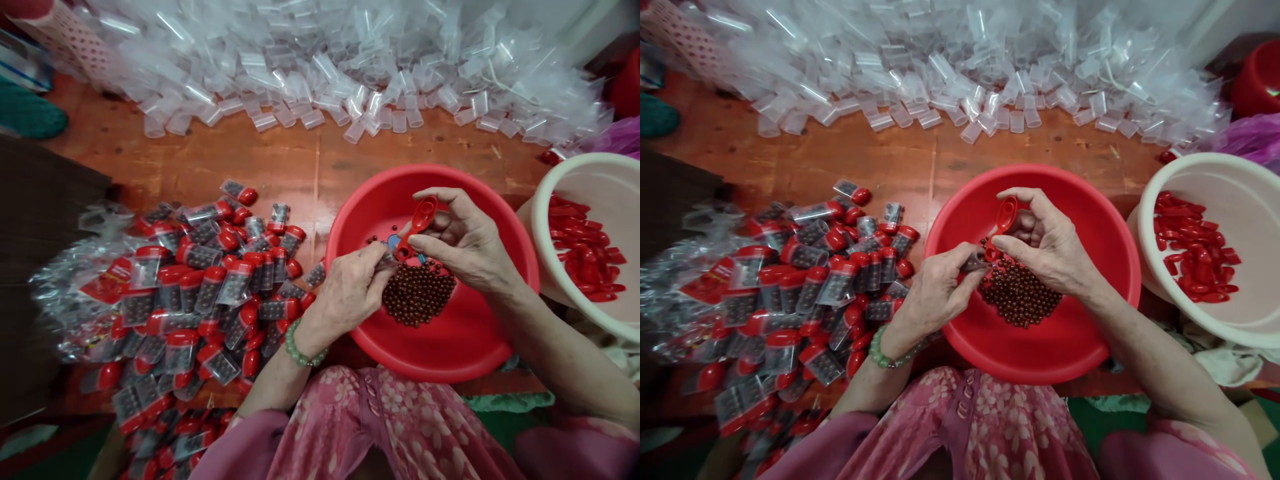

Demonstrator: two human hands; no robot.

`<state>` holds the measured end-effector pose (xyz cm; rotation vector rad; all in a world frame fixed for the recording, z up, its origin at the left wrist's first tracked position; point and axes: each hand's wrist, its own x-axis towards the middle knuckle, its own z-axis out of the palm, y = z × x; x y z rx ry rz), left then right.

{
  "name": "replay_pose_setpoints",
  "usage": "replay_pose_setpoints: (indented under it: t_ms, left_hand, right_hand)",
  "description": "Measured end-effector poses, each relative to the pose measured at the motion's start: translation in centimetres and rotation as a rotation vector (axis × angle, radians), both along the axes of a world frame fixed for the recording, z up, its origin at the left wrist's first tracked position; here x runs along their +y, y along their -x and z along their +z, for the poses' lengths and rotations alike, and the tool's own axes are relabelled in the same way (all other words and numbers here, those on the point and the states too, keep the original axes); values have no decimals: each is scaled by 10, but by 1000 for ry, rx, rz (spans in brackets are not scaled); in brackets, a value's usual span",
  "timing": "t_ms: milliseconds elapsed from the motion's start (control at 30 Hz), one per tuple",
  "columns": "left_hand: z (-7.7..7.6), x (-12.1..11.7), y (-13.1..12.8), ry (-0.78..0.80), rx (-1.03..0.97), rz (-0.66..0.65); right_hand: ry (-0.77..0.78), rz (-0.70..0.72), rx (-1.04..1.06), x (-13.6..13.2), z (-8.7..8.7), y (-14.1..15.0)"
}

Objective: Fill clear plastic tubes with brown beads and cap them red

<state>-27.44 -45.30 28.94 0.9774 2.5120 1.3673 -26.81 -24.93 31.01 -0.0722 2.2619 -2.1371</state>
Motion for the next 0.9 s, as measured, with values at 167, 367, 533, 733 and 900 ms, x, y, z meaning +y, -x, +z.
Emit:
replay_pose_setpoints:
  t_ms: [167, 367, 533, 733, 900]
  left_hand:
    - [2, -2, 2, -86, -143, 38]
    - [3, 2, 4, -342, -515, 57]
    - [5, 15, 1, -671, -842, 160]
    - [5, 21, 1, -808, -873, 283]
    - [-2, 19, 1, -826, -862, 267]
  right_hand:
    - [-122, -67, 61, 10, -9, 1]
    - [-57, -76, 81, 8, -1, 5]
    - [33, -142, 89, -8, -4, 7]
    - [-95, -201, 157, -14, -3, 1]
    - [-230, -293, 242, -10, -2, -2]
